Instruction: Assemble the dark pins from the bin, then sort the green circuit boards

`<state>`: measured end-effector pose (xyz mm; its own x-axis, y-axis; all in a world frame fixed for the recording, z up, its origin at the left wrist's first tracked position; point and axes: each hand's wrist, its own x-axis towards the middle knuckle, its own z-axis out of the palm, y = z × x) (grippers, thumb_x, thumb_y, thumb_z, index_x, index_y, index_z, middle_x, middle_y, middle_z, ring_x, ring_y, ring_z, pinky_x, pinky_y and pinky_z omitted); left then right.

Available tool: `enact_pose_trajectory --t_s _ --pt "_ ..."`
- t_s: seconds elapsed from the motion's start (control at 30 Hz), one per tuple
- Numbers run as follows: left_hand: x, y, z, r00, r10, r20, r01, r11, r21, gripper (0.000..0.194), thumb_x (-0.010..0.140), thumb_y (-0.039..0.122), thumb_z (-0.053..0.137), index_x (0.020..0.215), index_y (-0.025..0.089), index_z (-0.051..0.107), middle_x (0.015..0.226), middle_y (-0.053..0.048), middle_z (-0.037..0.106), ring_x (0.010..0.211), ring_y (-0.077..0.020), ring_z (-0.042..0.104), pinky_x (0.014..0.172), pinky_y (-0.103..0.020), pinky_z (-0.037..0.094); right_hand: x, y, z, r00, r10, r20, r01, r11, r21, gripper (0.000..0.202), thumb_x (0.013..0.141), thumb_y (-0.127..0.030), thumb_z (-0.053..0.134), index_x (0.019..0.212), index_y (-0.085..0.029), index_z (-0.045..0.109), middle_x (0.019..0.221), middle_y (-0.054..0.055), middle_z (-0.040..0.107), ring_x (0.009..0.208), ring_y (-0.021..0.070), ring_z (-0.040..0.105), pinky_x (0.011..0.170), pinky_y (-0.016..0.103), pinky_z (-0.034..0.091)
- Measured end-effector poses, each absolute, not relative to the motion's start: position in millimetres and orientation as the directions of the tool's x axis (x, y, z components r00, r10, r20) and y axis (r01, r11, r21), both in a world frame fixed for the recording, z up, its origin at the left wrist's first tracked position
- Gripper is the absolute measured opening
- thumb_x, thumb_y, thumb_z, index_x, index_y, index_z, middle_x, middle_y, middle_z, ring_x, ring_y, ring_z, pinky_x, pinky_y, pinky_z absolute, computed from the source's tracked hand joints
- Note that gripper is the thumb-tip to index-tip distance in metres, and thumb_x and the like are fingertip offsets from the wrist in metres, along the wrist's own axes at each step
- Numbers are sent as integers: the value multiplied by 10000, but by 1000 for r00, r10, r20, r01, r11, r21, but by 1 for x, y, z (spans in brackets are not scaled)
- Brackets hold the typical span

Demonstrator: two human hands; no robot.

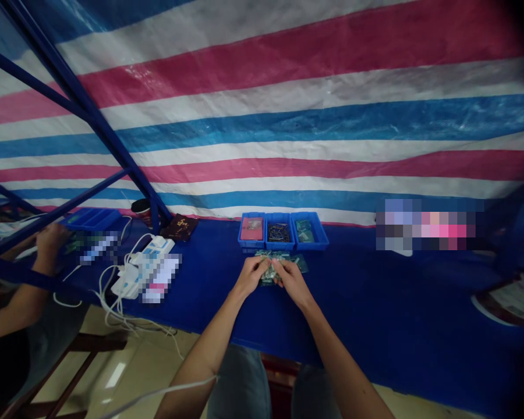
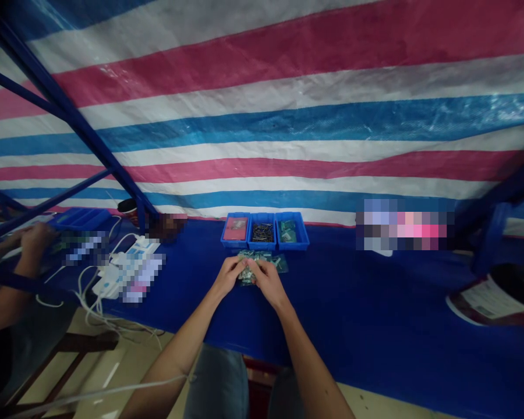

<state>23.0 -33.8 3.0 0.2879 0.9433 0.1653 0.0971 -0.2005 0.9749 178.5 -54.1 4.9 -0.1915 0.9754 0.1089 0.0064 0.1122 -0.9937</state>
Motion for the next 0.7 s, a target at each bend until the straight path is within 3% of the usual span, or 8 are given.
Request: enact_pose_trajectory --t_s 0.47,0.7 --pt "24 -37 4 324 932 160 142 -215 966 525 902 540 554 571 141 475 533 25 382 541 -100 333 543 -250 244 180 -55 0 -85 991 104 -76 98 -992 422 902 -562 569 728 -178 576 639 -5 467 577 134 438 489 227 359" --pt "23 -36 4 275 944 183 164 -233 958 528 924 537 523 575 144 486 546 18 417 548 -107 372 558 -251 267 181 -54 0 -137 976 167 -37 163 -986 376 902 -523 569 757 -176 574 610 -16 484 534 117 404 491 229 329"
